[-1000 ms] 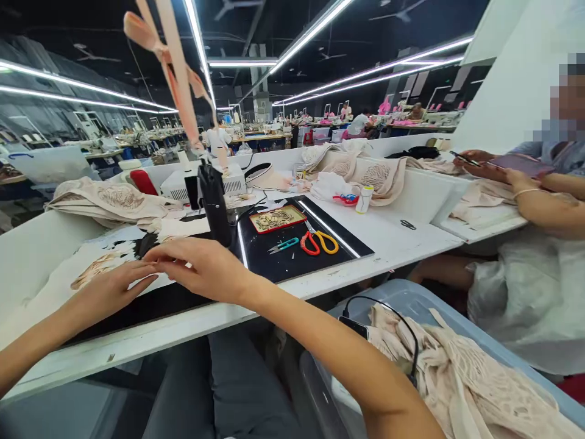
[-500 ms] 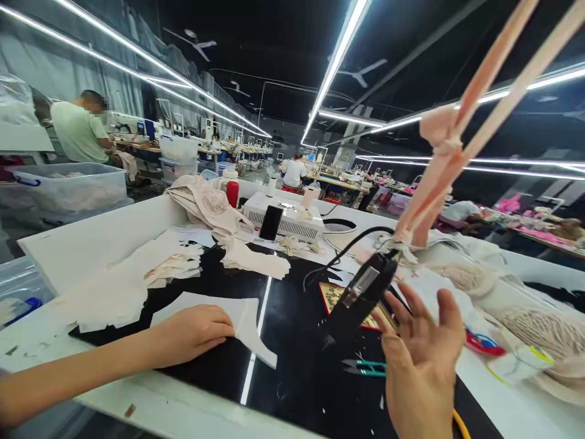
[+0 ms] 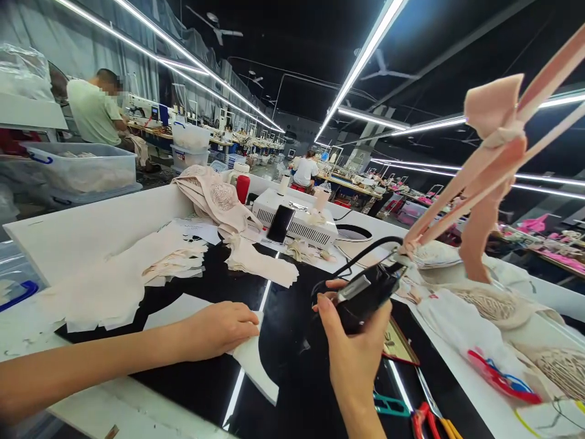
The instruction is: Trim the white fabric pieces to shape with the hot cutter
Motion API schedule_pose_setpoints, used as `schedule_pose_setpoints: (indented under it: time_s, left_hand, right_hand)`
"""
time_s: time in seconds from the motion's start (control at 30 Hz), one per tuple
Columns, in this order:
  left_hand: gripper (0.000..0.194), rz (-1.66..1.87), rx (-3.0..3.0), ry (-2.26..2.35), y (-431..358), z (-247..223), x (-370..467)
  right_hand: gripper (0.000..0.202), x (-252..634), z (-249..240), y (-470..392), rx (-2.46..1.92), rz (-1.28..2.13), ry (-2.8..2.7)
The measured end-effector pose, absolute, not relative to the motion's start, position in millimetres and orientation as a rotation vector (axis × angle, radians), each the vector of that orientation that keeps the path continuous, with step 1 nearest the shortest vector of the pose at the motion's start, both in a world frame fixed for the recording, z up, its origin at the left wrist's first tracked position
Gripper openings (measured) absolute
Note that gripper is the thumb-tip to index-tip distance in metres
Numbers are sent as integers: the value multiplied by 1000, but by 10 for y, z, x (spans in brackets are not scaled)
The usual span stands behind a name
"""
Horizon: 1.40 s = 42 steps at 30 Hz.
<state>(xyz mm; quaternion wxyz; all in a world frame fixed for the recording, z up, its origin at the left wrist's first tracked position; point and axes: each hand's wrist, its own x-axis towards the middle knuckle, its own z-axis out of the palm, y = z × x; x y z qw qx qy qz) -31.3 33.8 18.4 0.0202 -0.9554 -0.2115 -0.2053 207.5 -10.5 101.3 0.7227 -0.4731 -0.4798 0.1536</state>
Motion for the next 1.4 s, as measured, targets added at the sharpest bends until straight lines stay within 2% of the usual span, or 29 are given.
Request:
schedule_pose_setpoints:
  time_s: [0.17, 0.5, 0.67, 1.0, 1.4]
  left_hand:
    - [10, -615, -2925, -691, 336, 124, -247]
    - [13, -808, -2878, -731, 46, -31, -250]
    - [4, -903, -2868, -740, 13, -63, -231]
    - [11, -1040, -2824, -777, -50, -84, -219]
    - [13, -881, -2883, -744, -47, -87, -268]
  right_hand:
    - [42, 1747, 908, 20, -993, 321, -1064]
    - [61, 1587, 806, 372, -710, 580, -1013]
    - [57, 1562, 764, 443, -656, 623, -1017]
    - [48, 1552, 725, 441, -601, 702, -1050]
    - [43, 1558, 759, 388, -579, 722, -1079]
